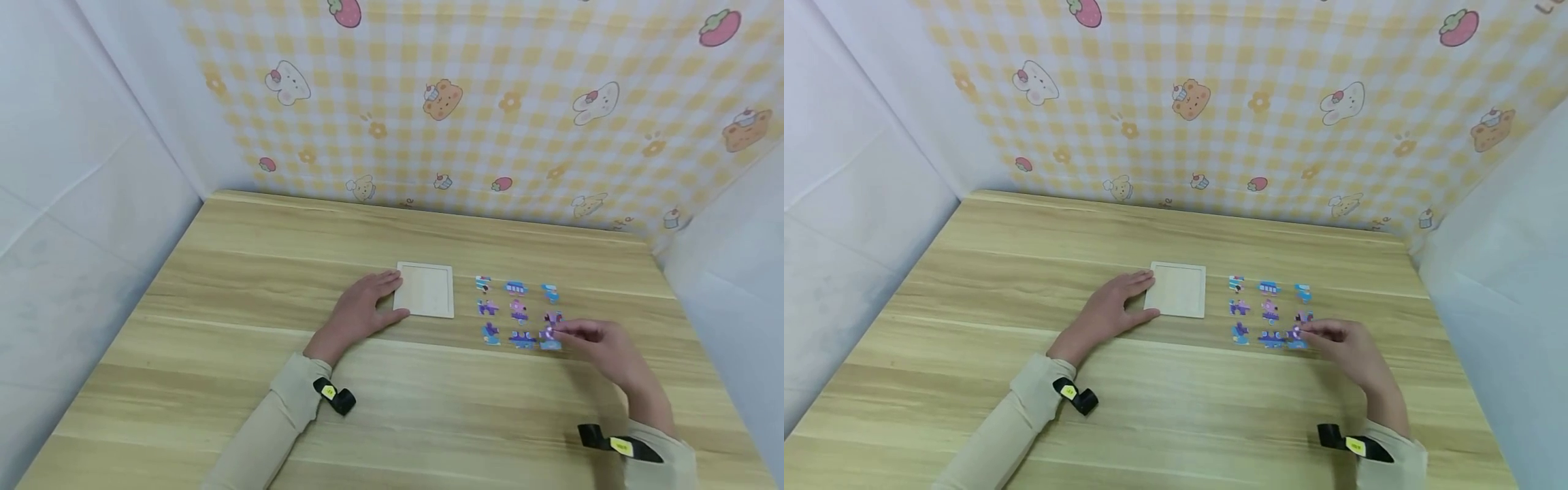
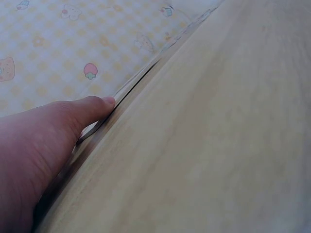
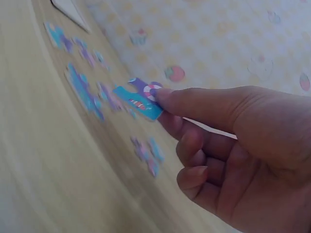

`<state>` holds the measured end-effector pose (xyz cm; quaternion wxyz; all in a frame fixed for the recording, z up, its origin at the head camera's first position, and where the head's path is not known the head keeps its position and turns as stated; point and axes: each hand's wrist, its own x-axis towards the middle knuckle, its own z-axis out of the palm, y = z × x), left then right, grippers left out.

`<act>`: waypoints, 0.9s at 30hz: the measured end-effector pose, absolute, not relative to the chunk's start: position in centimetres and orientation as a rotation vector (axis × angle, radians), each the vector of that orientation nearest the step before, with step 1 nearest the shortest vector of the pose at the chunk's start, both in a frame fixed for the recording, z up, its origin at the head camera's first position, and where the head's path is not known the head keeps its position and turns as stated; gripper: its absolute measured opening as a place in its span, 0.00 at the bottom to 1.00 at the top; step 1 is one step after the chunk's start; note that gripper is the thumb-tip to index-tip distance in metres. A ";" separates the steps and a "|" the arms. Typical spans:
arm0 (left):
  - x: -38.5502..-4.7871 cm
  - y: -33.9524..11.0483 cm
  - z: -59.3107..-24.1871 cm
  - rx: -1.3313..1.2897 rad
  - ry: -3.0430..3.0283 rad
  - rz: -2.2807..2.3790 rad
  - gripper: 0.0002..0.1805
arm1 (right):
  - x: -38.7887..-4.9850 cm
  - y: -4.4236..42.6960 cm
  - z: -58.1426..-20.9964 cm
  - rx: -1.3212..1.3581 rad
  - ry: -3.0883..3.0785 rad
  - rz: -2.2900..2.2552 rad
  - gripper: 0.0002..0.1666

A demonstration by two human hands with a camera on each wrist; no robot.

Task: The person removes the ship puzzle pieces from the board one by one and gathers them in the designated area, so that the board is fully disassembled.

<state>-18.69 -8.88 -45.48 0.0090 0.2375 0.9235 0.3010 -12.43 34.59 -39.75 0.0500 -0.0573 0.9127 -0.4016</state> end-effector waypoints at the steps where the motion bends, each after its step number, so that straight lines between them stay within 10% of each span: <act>1: -18.7 -8.9 -45.5 0.741 2.885 0.937 0.41 | -12.2 35.1 -39.9 -0.141 2.770 -1.202 0.13; 27: -18.8 -8.7 -45.7 0.728 2.896 0.925 0.41 | -12.8 38.2 -41.5 -0.216 2.770 -1.028 0.09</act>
